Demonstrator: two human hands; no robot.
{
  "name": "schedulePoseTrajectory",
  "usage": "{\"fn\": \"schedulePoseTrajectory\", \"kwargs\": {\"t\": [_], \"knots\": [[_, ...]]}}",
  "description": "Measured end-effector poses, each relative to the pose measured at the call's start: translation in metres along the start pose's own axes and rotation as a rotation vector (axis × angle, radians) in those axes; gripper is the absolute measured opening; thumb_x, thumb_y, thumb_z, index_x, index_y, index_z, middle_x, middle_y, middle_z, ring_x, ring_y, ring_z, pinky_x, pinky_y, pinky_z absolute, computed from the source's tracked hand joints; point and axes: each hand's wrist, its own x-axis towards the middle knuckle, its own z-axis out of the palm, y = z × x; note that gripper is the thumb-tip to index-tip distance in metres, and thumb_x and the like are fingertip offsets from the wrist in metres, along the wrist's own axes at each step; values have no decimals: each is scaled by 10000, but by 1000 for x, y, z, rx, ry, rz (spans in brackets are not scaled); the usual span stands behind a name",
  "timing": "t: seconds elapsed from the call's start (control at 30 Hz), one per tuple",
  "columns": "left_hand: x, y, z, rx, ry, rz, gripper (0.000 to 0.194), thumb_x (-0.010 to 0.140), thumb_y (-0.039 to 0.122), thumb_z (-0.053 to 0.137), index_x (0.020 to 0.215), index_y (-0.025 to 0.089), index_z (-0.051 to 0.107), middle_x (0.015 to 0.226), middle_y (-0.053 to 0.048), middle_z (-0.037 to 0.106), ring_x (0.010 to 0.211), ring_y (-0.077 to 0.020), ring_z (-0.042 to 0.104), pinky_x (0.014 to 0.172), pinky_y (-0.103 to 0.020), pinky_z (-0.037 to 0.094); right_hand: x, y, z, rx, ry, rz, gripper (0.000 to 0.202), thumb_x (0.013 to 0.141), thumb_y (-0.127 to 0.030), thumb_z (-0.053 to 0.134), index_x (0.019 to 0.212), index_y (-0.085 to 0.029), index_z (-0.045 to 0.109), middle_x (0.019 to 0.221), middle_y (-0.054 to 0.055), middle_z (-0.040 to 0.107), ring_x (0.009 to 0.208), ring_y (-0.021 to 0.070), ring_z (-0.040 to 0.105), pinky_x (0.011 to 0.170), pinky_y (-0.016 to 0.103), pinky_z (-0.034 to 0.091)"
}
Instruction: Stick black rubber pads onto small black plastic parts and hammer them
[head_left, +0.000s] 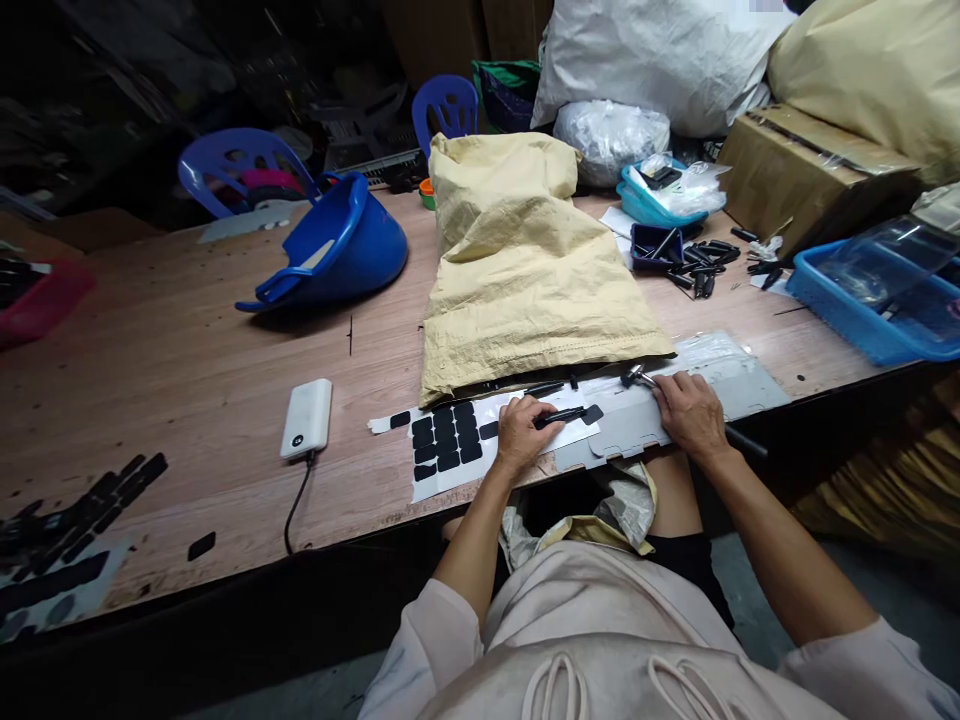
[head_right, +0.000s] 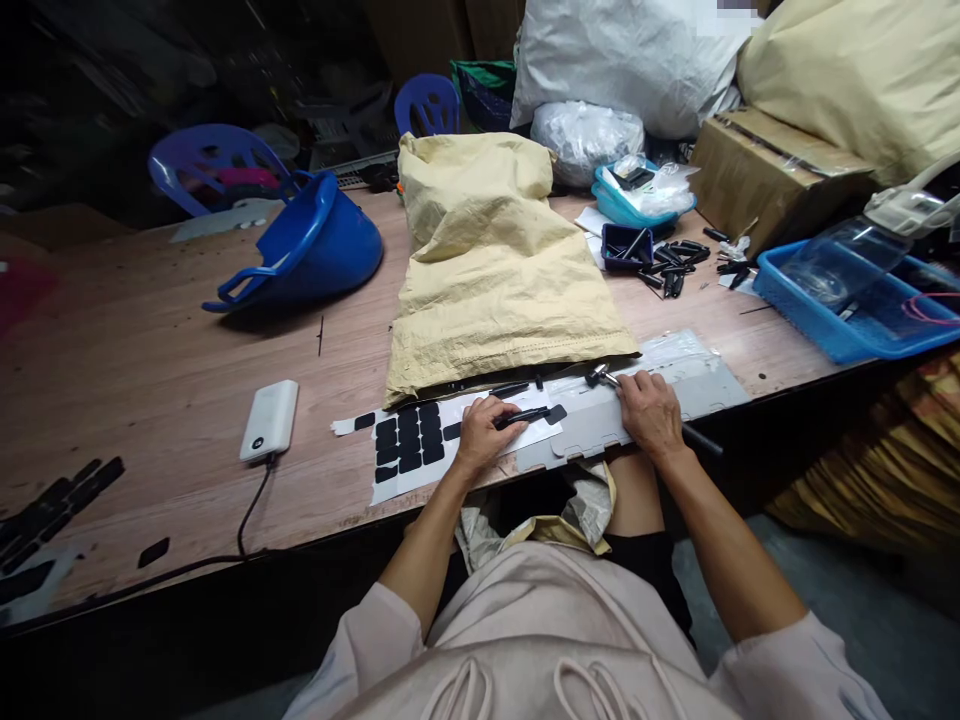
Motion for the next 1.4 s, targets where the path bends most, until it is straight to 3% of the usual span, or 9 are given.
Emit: {"fn": "schedulePoseTrajectory", "kwargs": {"t": [0.2, 0.33, 0.6, 0.83, 1.0, 1.17, 1.27, 1.4], "knots": [[0, 1, 2, -36, 19, -2, 154, 813, 267, 864, 964, 295, 843, 925, -16, 723, 944, -222, 592, 953, -389, 428, -37, -59, -15, 328, 44, 63, 345, 1074, -347, 416, 1246, -244, 696, 1009, 77, 685, 897, 204, 625, 797, 311, 472], [-1, 3, 1, -50, 28, -4, 169, 809, 258, 871, 972, 299, 849, 932, -14, 732, 966, -225, 602, 962, -393, 430, -40, -94, -22, 511, -14, -2, 365, 1082, -356, 416, 1316, -277, 685, 994, 68, 700, 901, 211, 672, 797, 323, 531], [0, 3, -2, -32, -4, 24, 185, 827, 254, 874, 1003, 307, 858, 949, -18, 739, 989, -223, 600, 928, -388, 404, -39, -116, -22, 563, 58, -127, 470, 1064, -220, 436, 1496, -310, 600, 937, 45, 651, 845, 177, 642, 783, 283, 533], [-1, 0, 2, -40, 20, 55, 149, 862, 284, 850, 1006, 324, 859, 928, -12, 738, 964, -213, 599, 908, -388, 393, -40, -115, -13, 459, 44, -145, 450, 1053, -204, 466, 1443, -313, 662, 869, 37, 614, 773, 164, 607, 669, 259, 489], [0, -1, 3, -38, 18, 40, 172, 829, 272, 877, 994, 319, 864, 944, -14, 743, 974, -221, 602, 918, -399, 400, -40, -109, -18, 520, 100, -109, 470, 1068, -211, 447, 1490, -316, 625, 874, 34, 612, 799, 163, 617, 742, 269, 513], [0, -1, 4, -49, 26, 41, 167, 832, 264, 867, 991, 314, 862, 937, -12, 743, 969, -218, 611, 928, -403, 404, -42, -108, -16, 473, 74, -113, 425, 1076, -242, 447, 1428, -312, 673, 875, 32, 637, 789, 160, 625, 700, 268, 494], [0, -2, 5, -53, 33, 31, 172, 814, 256, 874, 979, 301, 862, 945, -13, 744, 981, -222, 615, 934, -402, 411, -37, -94, -18, 445, 127, -43, 422, 1078, -271, 447, 1437, -302, 667, 923, 41, 666, 840, 172, 643, 746, 279, 499], [0, -3, 6, -53, 24, 29, 173, 806, 251, 868, 976, 285, 855, 961, -14, 744, 998, -227, 623, 949, -406, 413, -23, -53, -19, 298, 158, 35, 399, 1067, -322, 467, 1387, -290, 703, 958, 59, 690, 870, 190, 638, 746, 295, 464]]}}
